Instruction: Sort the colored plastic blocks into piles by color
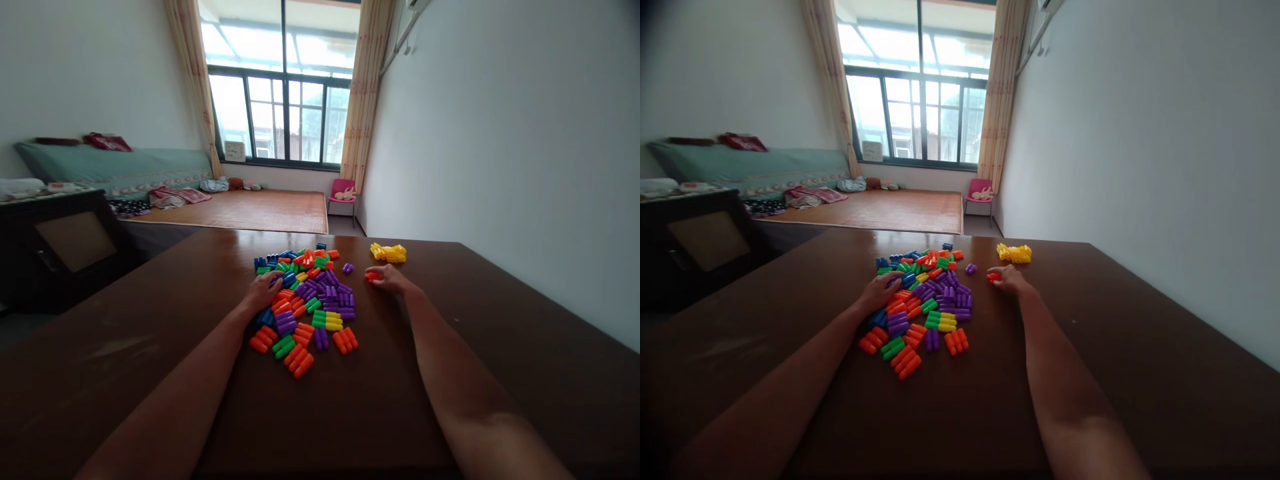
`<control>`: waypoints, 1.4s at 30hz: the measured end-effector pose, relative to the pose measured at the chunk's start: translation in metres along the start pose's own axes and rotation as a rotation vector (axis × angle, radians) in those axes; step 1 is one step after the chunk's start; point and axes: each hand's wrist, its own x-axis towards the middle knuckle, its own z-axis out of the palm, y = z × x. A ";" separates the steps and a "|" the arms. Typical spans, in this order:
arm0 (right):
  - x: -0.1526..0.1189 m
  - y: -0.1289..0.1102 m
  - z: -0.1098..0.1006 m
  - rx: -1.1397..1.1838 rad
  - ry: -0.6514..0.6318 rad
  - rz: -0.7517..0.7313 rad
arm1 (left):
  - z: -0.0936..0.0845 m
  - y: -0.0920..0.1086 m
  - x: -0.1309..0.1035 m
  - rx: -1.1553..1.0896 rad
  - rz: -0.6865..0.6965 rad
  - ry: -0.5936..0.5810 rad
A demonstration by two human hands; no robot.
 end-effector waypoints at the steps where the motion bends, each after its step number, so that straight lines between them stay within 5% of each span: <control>1: -0.001 -0.002 0.002 -0.013 -0.045 0.014 | 0.000 0.000 0.000 -0.004 -0.001 -0.003; 3: -0.004 -0.006 0.007 -0.082 -0.035 0.069 | -0.001 0.000 0.000 -0.006 -0.001 -0.006; 7: -0.005 -0.008 0.012 -0.275 0.205 0.234 | -0.002 0.000 0.001 0.012 -0.005 -0.019; 12: 0.002 0.019 0.005 -0.093 0.471 0.351 | -0.004 0.000 0.000 0.026 -0.006 -0.026; 20: -0.008 0.067 0.008 0.169 0.195 0.258 | -0.005 0.004 -0.001 0.010 -0.002 -0.016; 25: -0.002 0.057 0.009 0.284 0.441 0.386 | -0.004 0.002 0.000 0.015 0.010 -0.016; 28: 0.005 0.041 0.014 0.257 0.512 0.275 | -0.003 0.001 0.000 0.016 0.011 -0.019; 34: 0.013 0.020 0.034 0.046 0.365 0.112 | -0.001 -0.001 -0.001 0.017 0.003 -0.008; 42: 0.004 0.029 0.027 0.209 0.323 0.125 | -0.002 0.000 0.000 -0.010 0.003 -0.004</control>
